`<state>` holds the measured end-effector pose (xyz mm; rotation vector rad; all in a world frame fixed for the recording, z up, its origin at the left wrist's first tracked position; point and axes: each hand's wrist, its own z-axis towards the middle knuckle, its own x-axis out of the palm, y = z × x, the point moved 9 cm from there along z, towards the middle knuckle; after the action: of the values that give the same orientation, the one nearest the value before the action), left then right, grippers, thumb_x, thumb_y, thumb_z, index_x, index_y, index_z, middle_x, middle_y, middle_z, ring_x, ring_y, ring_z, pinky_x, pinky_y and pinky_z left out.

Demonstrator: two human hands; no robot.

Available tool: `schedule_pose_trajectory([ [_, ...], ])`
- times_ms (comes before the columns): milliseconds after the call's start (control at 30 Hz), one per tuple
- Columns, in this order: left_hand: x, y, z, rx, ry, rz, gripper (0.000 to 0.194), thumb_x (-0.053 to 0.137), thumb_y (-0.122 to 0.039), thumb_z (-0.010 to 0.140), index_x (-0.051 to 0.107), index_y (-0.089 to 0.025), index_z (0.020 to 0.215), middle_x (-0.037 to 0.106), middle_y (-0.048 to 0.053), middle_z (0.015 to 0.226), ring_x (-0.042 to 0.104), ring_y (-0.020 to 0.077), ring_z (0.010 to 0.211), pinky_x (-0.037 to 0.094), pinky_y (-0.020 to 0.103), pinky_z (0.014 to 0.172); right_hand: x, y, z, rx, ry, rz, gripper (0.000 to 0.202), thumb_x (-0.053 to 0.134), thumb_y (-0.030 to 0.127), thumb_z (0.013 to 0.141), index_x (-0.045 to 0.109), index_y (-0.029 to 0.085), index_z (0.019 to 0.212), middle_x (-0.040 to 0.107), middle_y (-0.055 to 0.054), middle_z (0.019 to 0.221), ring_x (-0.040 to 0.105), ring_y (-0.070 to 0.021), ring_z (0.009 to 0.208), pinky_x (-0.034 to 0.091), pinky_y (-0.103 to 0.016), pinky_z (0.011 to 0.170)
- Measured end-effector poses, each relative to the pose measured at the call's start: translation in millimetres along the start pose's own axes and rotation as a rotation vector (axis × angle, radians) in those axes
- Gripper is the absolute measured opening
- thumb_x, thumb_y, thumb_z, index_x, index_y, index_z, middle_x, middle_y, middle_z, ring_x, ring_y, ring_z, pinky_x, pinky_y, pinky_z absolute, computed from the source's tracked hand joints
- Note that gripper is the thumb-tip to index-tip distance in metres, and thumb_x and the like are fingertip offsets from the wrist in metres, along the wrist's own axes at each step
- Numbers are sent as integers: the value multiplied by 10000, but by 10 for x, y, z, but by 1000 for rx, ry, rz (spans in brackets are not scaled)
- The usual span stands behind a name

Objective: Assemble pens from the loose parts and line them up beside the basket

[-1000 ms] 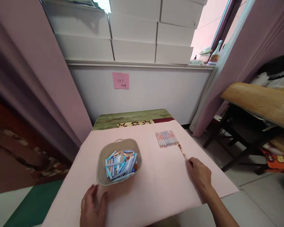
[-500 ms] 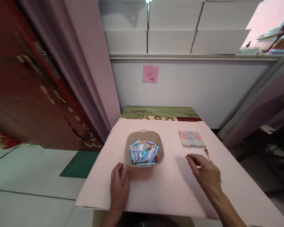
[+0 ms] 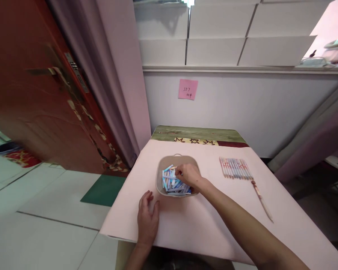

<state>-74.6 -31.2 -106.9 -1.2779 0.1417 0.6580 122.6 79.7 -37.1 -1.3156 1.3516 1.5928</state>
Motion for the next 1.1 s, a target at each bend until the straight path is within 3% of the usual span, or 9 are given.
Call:
schedule_pose_trajectory([
  [267, 2, 31, -7, 6, 6, 7, 387, 528, -339, 853, 499, -174, 1202, 554, 131, 1217, 584, 237, 1045, 474, 438, 932, 238, 312, 185, -22, 51, -82, 239, 526, 211, 801, 754, 242, 865, 749, -84, 869, 684, -224, 819, 445, -256, 671],
  [467, -25, 4, -7, 4, 1, 8, 382, 533, -343, 845, 520, -176, 1188, 567, 131, 1211, 594, 243, 1044, 486, 439, 921, 218, 369, 252, -68, 15, -157, 332, 440, 201, 882, 672, 260, 1112, 715, -106, 1028, 663, -242, 922, 460, -302, 729],
  [633, -29, 6, 0, -5, 3, -1, 374, 530, -344, 844, 530, -172, 1177, 569, 132, 1209, 596, 246, 1045, 494, 433, 914, 290, 506, 256, -257, 55, -190, 256, 488, 188, 875, 702, 264, 993, 695, -65, 1056, 643, -197, 939, 444, -264, 756],
  [800, -15, 36, 9, -7, 18, -8, 370, 526, -337, 850, 522, -167, 1178, 557, 140, 1222, 588, 248, 1058, 478, 442, 937, 367, 572, 286, -345, 45, -219, 237, 481, 108, 859, 695, 165, 944, 694, -119, 986, 616, -224, 955, 421, -308, 817],
  [933, -5, 46, 11, -7, 27, -11, 375, 531, -341, 852, 520, -169, 1184, 557, 137, 1218, 580, 247, 1067, 472, 446, 942, 237, 467, 280, -354, 3, -194, 147, 549, 155, 844, 695, 148, 862, 696, -126, 959, 607, -222, 950, 396, -304, 845],
  [1100, -27, 77, -2, -17, 12, -42, 385, 556, -349, 840, 531, -181, 1185, 576, 119, 1190, 592, 240, 1040, 482, 426, 923, -192, 18, 59, -197, -152, -99, 196, 494, 289, 900, 654, 183, 939, 696, -89, 928, 627, -196, 821, 417, -276, 712],
])
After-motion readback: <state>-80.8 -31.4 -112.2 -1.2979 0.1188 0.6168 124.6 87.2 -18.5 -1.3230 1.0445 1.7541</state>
